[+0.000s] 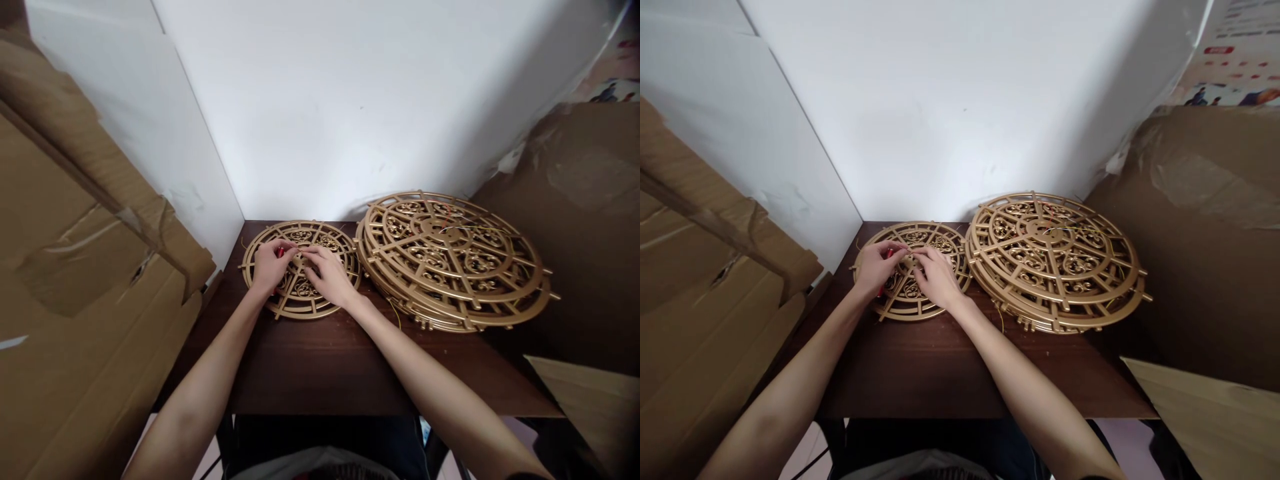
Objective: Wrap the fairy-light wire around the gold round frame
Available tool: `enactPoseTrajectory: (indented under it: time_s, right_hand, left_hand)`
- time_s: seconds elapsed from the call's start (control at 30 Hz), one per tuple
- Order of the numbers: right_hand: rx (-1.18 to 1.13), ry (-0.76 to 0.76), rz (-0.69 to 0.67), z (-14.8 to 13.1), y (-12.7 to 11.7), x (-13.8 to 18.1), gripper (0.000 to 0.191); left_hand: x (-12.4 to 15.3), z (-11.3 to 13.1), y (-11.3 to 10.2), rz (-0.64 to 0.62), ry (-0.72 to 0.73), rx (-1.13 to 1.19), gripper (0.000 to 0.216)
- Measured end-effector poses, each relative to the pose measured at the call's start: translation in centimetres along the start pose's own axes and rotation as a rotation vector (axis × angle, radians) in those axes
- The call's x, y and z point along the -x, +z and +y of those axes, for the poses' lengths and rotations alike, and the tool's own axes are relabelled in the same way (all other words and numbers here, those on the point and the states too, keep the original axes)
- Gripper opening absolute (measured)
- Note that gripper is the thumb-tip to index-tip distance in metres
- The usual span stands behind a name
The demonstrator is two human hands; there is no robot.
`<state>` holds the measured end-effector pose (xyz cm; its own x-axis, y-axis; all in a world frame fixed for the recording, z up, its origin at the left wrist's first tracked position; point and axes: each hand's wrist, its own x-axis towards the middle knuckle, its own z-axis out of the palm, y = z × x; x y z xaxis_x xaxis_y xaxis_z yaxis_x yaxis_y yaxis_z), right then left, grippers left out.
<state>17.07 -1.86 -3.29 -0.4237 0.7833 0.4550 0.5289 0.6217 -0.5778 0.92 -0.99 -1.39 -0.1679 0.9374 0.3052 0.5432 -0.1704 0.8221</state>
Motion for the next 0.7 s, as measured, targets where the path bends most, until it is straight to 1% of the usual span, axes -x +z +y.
enactPoseTrajectory:
  time_s: [0.27,0.47,0.7]
  right_hand:
    - [0.0,0.01,0.015,0.0,0.0,-0.05,0.034]
    - [-0.009,-0.027,-0.018,0.04,-0.05,0.03,0.044]
    - [-0.069,-0.025,0.025,-0.02,-0.16,0.0,0.039]
  left_hand:
    - [-0.09,-0.21,0.08,-0.006,-0.033,0.01,0.02]
    - [-0.07,-0.03,0.03,-0.029,0.039,0.035,0.02]
    - [-0.08,-0.11,0.07,-0.036,0.039,0.042,0.019]
